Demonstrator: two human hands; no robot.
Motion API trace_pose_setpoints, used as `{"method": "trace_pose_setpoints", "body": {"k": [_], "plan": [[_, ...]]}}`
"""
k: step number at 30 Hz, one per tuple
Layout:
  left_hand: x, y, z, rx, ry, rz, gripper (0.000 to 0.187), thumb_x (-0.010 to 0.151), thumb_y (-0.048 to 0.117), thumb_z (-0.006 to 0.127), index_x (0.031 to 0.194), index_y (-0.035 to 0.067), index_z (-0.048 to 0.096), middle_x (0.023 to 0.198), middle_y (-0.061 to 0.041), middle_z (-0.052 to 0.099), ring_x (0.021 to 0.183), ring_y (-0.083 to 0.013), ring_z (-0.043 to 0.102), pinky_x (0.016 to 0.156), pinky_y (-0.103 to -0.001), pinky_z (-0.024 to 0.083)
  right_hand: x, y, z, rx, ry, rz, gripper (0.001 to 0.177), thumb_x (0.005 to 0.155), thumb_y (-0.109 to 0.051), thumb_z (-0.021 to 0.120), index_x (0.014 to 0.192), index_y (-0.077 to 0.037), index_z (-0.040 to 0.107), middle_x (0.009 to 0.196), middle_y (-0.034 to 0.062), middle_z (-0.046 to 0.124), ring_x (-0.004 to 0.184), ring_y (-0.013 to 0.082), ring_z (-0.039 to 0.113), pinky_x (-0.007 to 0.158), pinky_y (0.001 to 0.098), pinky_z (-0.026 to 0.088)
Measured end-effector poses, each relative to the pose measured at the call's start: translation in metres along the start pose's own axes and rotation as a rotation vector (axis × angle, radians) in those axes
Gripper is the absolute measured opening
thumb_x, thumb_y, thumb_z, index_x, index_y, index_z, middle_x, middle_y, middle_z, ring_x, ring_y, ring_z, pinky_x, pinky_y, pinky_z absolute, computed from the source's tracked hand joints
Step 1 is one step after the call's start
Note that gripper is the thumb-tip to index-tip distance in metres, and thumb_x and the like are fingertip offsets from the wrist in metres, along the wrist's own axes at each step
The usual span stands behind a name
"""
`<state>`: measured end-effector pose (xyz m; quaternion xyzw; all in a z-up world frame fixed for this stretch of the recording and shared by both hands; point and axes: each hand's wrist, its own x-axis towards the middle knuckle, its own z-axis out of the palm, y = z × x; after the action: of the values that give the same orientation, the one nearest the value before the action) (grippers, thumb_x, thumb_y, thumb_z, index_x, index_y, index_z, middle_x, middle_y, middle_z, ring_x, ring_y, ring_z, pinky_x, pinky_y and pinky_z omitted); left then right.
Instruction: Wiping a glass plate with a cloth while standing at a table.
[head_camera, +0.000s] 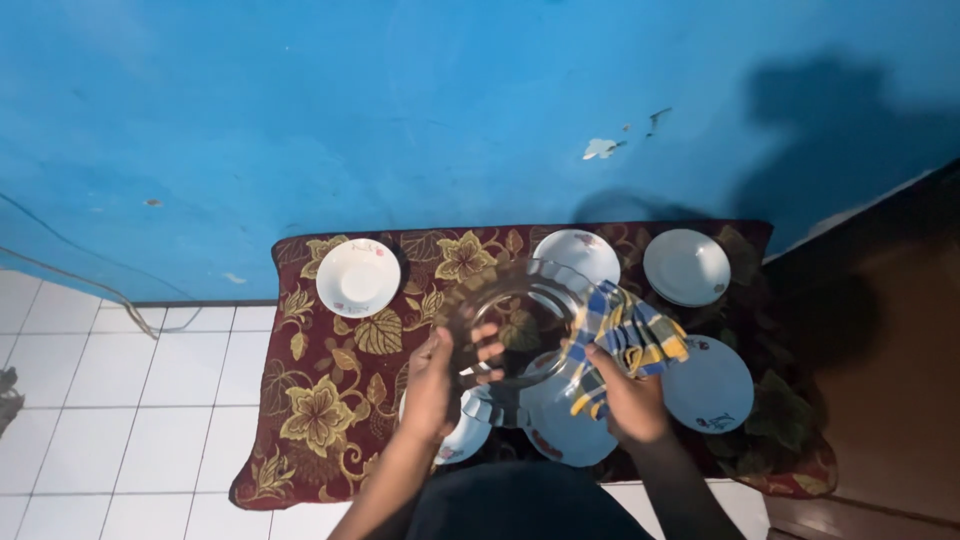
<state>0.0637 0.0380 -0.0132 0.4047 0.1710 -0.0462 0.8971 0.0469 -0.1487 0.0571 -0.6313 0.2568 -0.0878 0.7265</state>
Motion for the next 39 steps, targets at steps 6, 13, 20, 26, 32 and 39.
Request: {"method": "trace_pose_setpoints", "body": {"k": [6, 13, 20, 26, 32, 39], "plan": [[-0.029, 0.006, 0.014, -0.090, -0.139, 0.130, 0.057, 0.098, 0.042, 0.052, 0.134, -0.002, 0.055, 0.112, -0.019, 0.072, 0.093, -0.0273, 0.073, 0.077, -0.043, 0.065, 0.032, 0.065, -0.046, 0.313, -0.416, -0.135, 0.040, 0.094, -0.002, 0.058, 0.133, 0.005, 0.055, 0.122, 0.0237, 0.072, 0.099, 0.0262, 0.074, 0.082, 0.0312, 0.061], [-0.039, -0.017, 0.026, -0.170, -0.187, 0.174, 0.052, 0.105, 0.038, 0.041, 0.141, 0.001, 0.049, 0.116, -0.018, 0.070, 0.098, -0.0259, 0.073, 0.078, -0.044, 0.066, 0.020, 0.116, -0.065, 0.245, -0.250, -0.033, 0.033, 0.094, -0.011, 0.062, 0.124, 0.003, 0.061, 0.113, 0.0148, 0.075, 0.067, 0.0161, 0.069, 0.056, 0.0276, 0.056], [-0.064, -0.026, 0.027, -0.117, -0.158, 0.053, 0.049, 0.105, 0.033, 0.037, 0.145, 0.007, 0.046, 0.123, -0.017, 0.067, 0.104, -0.0263, 0.070, 0.078, -0.046, 0.065, 0.012, 0.115, -0.075, 0.251, -0.201, 0.078, 0.029, 0.091, -0.007, 0.065, 0.118, 0.000, 0.061, 0.105, 0.0128, 0.073, 0.065, 0.0174, 0.067, 0.053, 0.0292, 0.055], [-0.066, -0.004, 0.023, -0.073, -0.133, -0.036, 0.048, 0.106, 0.029, 0.033, 0.149, 0.011, 0.044, 0.128, -0.016, 0.065, 0.108, -0.0266, 0.067, 0.079, -0.049, 0.064, 0.008, 0.113, -0.079, 0.258, -0.169, 0.166, 0.027, 0.088, -0.004, 0.067, 0.114, -0.002, 0.061, 0.097, 0.0112, 0.071, 0.064, 0.0185, 0.066, 0.051, 0.0305, 0.054], [-0.062, 0.022, 0.017, -0.035, -0.128, -0.114, 0.048, 0.106, 0.025, 0.030, 0.152, 0.015, 0.041, 0.133, -0.015, 0.063, 0.112, -0.0270, 0.065, 0.079, -0.051, 0.062, 0.016, 0.104, -0.078, 0.266, -0.139, 0.232, 0.027, 0.085, -0.001, 0.070, 0.109, -0.004, 0.061, 0.090, 0.0096, 0.069, 0.062, 0.0197, 0.065, 0.050, 0.0318, 0.053], [-0.060, -0.003, 0.023, -0.193, -0.155, 0.020, 0.056, 0.098, 0.026, 0.041, 0.153, 0.015, 0.036, 0.137, -0.017, 0.058, 0.115, -0.0306, 0.062, 0.077, -0.054, 0.061, 0.026, 0.135, -0.088, -0.243, -0.491, -0.307, 0.032, 0.096, -0.005, 0.056, 0.128, -0.004, 0.061, 0.133, 0.0071, 0.071, 0.080, 0.0063, 0.073, 0.058, 0.0180, 0.059]]}}
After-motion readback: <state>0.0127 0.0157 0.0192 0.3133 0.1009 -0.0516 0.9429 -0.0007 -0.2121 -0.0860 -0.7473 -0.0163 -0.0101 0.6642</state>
